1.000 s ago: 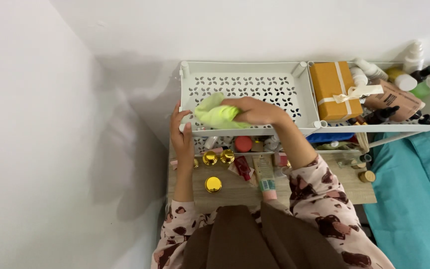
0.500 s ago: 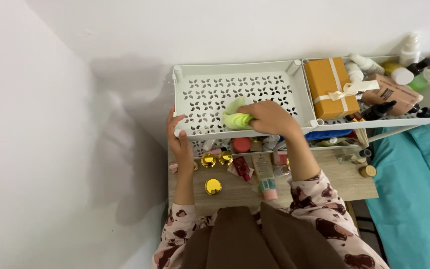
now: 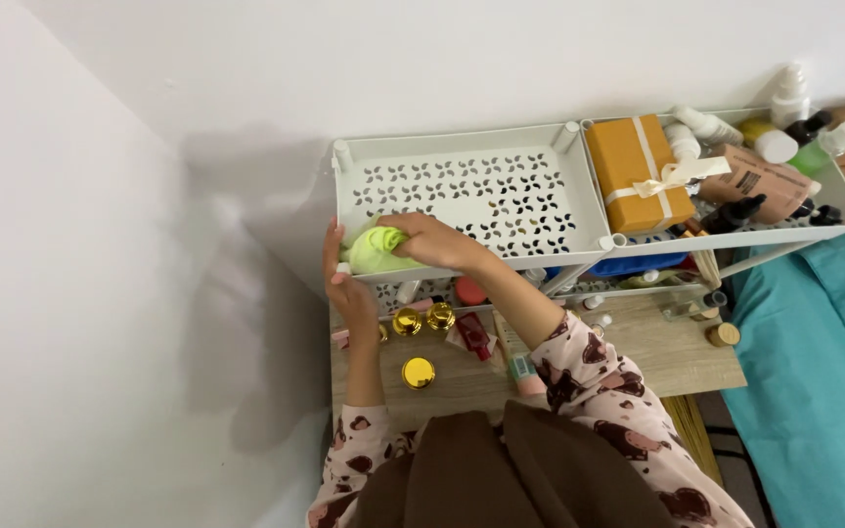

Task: The person organizes various cosmetic bottles and tubes from a bed onto a white plastic shelf. They use a yellow cloth to wipe the shelf surface before placing the items. The person handles multiple bottles and tubes, arranging them on the shelf.

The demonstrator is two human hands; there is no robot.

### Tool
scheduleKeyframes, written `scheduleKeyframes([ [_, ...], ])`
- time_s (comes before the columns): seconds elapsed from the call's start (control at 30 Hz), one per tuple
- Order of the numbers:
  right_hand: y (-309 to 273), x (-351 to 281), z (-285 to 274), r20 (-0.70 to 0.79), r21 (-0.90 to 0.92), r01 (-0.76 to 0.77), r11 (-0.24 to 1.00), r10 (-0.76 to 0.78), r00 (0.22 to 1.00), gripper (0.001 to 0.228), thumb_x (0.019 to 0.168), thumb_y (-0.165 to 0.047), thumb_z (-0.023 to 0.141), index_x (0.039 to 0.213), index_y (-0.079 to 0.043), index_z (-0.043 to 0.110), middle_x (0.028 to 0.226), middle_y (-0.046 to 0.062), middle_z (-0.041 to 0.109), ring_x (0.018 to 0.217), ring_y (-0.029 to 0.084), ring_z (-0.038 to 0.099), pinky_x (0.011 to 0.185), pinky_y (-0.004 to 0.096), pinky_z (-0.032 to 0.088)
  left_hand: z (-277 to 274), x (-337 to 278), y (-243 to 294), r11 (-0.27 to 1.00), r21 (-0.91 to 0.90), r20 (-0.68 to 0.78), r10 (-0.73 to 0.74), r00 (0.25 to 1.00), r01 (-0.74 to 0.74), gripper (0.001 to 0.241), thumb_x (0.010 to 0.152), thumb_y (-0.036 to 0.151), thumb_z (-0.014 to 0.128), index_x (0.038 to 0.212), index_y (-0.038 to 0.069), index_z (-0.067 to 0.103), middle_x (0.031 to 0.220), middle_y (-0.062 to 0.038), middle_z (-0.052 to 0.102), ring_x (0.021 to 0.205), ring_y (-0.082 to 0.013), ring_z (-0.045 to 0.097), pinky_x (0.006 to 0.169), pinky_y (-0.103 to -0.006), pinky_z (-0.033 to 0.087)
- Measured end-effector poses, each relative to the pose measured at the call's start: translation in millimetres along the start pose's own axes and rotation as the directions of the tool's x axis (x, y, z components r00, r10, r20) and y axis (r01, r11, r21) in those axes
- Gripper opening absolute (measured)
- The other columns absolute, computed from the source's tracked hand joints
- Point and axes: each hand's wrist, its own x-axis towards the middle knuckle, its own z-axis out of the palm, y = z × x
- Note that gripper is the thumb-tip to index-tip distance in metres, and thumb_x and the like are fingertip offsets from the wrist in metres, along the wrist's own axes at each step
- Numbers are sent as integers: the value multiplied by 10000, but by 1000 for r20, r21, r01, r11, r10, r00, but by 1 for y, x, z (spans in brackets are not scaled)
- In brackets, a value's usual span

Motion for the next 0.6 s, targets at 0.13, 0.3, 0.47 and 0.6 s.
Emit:
scheduleKeyframes([
  [0.13, 28, -20, -5, -154, 764, -9, 645, 196, 968, 352, 929, -3, 589, 1278, -4, 631, 1199, 115, 725, 1128, 244, 666, 1010, 388, 513, -1, 0, -6, 997, -64, -7, -41, 999, 40, 984, 978, 784, 336, 1538, -19, 427, 1586, -183, 471, 1430, -304, 508, 1191, -447, 430],
  [0.3, 28, -96, -28, -348, 914, 221, 341, 378, 858, 372, 922, -16, 592, 1294, -6, 596, 1180, 100, 708, 1114, 229, 666, 1008, 375, 537, -5, -8, -40, 968, -250, 0, -24, 1000, 23, 1046, 969, 774, 416, 1591, -59, 291, 1577, -221, 448, 1429, -324, 502, 1217, -497, 442],
  [0.47, 57, -212, -45, -599, 719, 441, 537, 156, 786, 354, 993, -2, 626, 1344, 3, 585, 1247, 81, 660, 1218, 196, 611, 1067, 365, 490, -48, -16, -90, 989, 148, -170, 55, 984, -29, 939, 1086, 714, 308, 1582, -78, 395, 1617, -271, 458, 1484, -368, 508, 1262, -479, 439],
  [0.6, 122, -337, -34, -758, 621, 554, 554, 243, 606, 398, 961, 28, 661, 1350, 3, 577, 1261, 77, 651, 1221, 201, 615, 1065, 372, 498, 11, -19, 15, 997, 74, 24, -6, 1000, 4, 865, 1088, 658, 351, 1552, -68, 424, 1578, -249, 482, 1445, -343, 521, 1234, -456, 446],
])
